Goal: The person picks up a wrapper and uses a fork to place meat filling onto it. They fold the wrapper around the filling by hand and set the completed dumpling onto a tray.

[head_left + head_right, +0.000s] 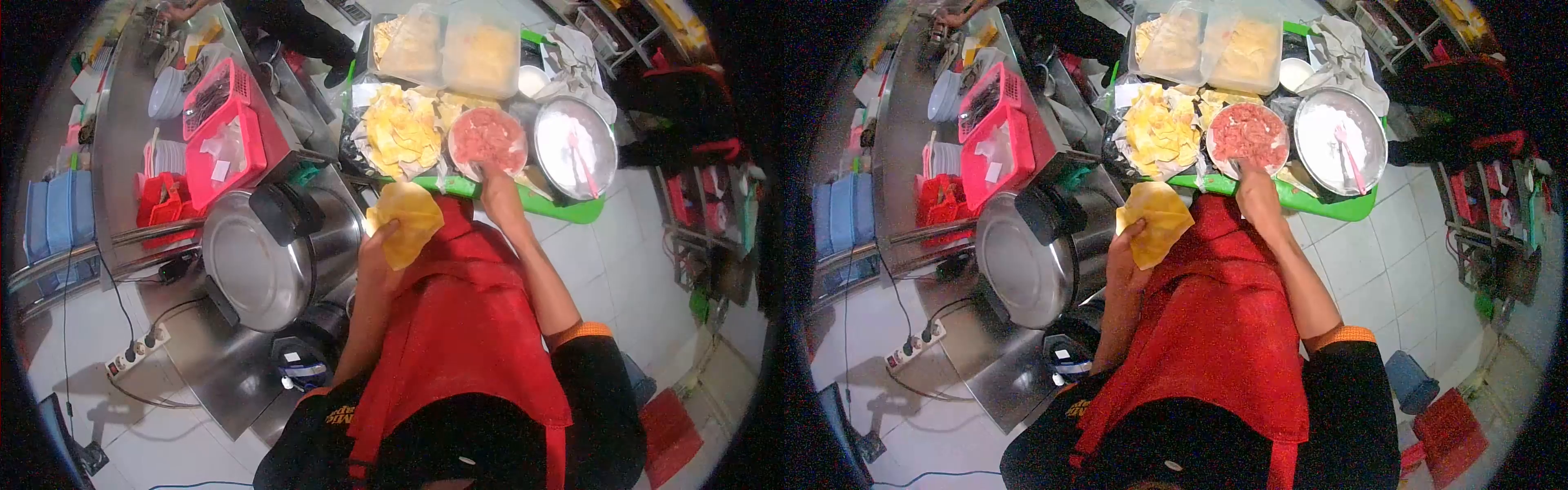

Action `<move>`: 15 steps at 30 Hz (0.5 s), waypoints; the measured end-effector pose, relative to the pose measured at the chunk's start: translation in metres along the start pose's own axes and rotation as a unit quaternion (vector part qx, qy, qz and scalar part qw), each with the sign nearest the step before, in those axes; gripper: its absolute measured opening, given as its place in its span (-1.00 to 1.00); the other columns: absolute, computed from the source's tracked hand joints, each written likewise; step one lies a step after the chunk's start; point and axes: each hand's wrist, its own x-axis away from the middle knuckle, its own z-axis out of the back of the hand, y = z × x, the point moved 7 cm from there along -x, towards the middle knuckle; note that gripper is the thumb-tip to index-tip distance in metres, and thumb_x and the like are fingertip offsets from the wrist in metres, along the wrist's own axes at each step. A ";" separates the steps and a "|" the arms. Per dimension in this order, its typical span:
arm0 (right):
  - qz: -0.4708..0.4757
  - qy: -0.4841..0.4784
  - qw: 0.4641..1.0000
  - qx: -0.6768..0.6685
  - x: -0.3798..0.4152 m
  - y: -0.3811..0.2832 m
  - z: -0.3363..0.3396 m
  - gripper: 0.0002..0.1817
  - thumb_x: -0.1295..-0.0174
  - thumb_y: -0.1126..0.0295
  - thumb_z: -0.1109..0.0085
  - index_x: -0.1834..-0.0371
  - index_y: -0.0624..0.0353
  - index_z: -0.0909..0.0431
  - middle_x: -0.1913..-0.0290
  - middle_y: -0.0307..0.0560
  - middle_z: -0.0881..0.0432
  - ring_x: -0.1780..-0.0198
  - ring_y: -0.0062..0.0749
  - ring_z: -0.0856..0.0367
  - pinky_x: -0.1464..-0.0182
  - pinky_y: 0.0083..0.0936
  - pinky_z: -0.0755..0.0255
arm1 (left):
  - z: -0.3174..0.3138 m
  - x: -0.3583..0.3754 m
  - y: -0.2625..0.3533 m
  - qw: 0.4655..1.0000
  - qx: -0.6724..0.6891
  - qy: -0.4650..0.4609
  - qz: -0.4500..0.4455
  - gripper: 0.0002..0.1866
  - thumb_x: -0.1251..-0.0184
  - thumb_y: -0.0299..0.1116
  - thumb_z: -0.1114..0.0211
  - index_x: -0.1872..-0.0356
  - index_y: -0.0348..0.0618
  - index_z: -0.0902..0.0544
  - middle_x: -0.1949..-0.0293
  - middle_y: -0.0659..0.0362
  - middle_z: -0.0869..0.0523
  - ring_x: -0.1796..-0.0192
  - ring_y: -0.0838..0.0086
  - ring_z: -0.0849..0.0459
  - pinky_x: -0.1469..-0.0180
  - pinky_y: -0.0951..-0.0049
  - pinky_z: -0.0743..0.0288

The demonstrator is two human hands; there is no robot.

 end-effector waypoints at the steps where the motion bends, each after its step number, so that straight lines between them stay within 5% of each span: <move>1: 0.000 0.000 1.000 0.000 0.001 -0.002 0.005 -0.64 -0.13 0.62 0.11 0.00 0.25 -0.53 0.27 0.44 -0.59 0.16 0.29 -0.58 0.14 0.00 -0.41 | 0.001 0.001 0.000 1.000 0.000 0.000 0.000 -0.50 -0.31 -0.49 -0.18 -0.27 -0.24 -0.31 -0.13 -0.07 -0.57 -0.13 0.08 -0.63 -0.12 0.12 -0.61; 3: 0.001 -0.063 0.997 0.036 0.001 -0.007 0.010 -0.67 -0.07 0.67 0.06 0.06 0.39 -0.50 0.32 0.47 -0.59 0.23 0.32 -0.60 0.15 0.03 -0.47 | 0.004 0.002 0.002 1.000 -0.013 0.012 -0.004 -0.51 -0.32 -0.49 -0.17 -0.27 -0.24 -0.31 -0.14 -0.07 -0.57 -0.14 0.08 -0.62 -0.12 0.11 -0.60; 6: 0.025 0.029 0.999 0.009 -0.004 -0.016 0.013 -0.69 -0.05 0.67 0.05 0.09 0.40 -0.50 0.29 0.48 -0.59 0.20 0.31 -0.61 0.14 0.03 -0.47 | 0.005 -0.004 0.002 1.000 0.016 -0.024 0.002 -0.52 -0.33 -0.48 -0.17 -0.27 -0.25 -0.32 -0.15 -0.07 -0.56 -0.14 0.08 -0.62 -0.14 0.11 -0.59; 15: -0.010 -0.051 0.998 0.047 -0.004 -0.003 0.001 -0.67 -0.08 0.63 0.06 0.05 0.37 -0.51 0.30 0.47 -0.60 0.21 0.33 -0.61 0.14 0.05 -0.47 | 0.008 -0.005 0.001 0.999 0.012 -0.025 0.025 -0.50 -0.34 -0.44 -0.16 -0.29 -0.26 -0.30 -0.15 -0.08 -0.56 -0.15 0.08 -0.61 -0.16 0.11 -0.56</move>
